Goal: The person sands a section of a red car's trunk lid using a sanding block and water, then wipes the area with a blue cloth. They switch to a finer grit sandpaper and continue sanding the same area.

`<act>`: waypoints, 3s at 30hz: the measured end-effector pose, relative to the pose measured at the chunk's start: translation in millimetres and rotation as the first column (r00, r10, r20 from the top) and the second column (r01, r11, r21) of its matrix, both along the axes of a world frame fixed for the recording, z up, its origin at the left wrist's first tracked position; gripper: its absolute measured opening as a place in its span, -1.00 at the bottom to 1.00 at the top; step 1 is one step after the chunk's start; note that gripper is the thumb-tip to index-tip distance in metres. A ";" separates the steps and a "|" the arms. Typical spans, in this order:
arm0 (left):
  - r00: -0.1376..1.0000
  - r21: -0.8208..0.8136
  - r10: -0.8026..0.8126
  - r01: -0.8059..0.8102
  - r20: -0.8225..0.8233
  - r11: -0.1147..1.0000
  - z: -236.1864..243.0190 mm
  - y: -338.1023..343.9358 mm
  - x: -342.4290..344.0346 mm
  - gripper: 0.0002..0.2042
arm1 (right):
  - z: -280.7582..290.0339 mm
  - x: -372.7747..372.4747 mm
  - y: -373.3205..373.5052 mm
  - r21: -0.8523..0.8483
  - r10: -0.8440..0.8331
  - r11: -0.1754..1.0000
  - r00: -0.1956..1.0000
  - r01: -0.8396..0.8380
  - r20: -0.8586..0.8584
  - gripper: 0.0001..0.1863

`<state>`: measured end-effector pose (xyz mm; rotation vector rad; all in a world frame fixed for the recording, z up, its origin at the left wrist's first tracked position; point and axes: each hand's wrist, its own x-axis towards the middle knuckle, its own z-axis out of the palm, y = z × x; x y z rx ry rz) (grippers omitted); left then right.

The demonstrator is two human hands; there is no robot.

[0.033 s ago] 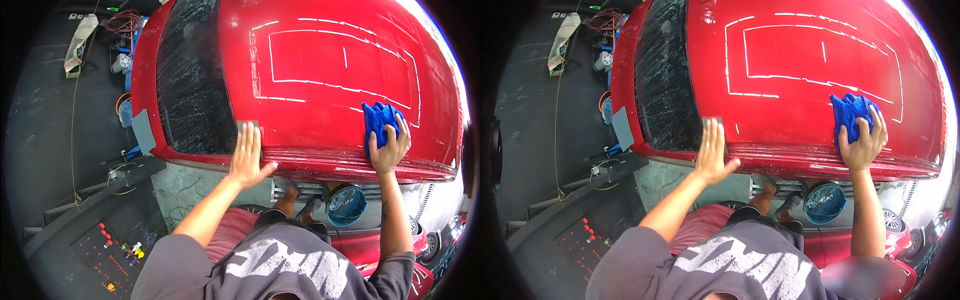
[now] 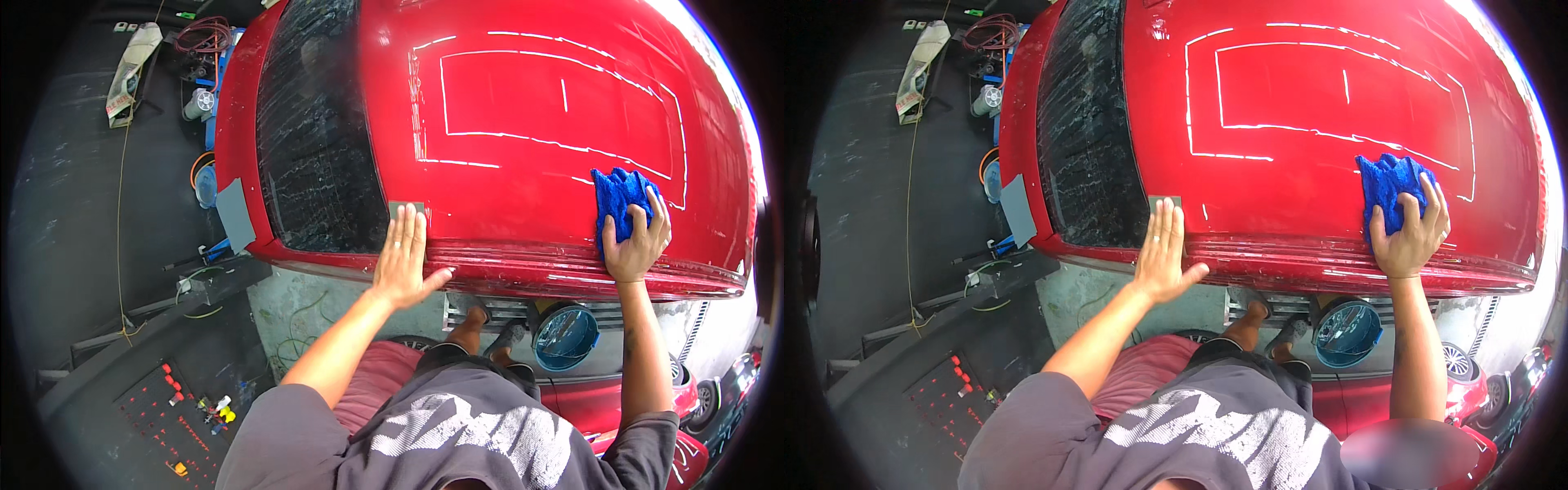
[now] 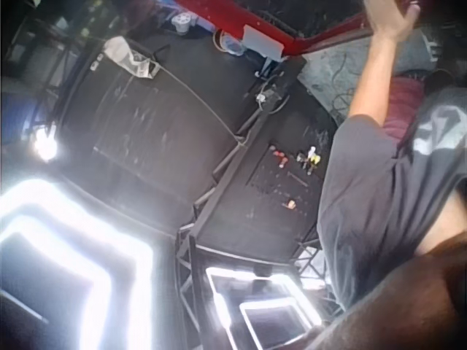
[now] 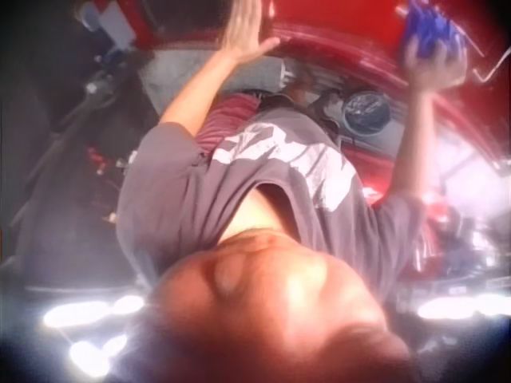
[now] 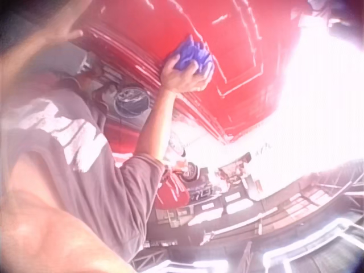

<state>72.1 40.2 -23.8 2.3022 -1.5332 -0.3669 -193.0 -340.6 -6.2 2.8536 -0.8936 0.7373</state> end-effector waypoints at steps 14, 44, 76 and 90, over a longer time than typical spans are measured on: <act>0.999 0.149 0.044 -0.042 -0.010 0.988 -35.9 -5.2 -27.7 0.32 | -11.4 -6.8 -13.4 0.021 -0.004 1.000 1.000 0.003 0.020 -0.55; 0.955 0.098 0.239 -0.258 0.174 0.961 -32.8 -61.0 -80.4 0.18 | 41.9 83.7 -88.1 0.107 -0.031 0.993 0.995 0.041 -0.090 -0.44; 0.942 0.022 0.276 -0.285 0.191 0.958 -33.2 -311.3 232.1 0.13 | -8.0 -88.7 -106.4 0.063 -0.199 0.979 0.975 0.193 0.102 -0.68; 0.962 -0.094 0.020 0.006 0.273 0.996 -24.6 -231.4 125.1 0.14 | 3.8 -85.8 -105.9 0.028 -0.199 0.980 0.978 0.198 0.055 -0.30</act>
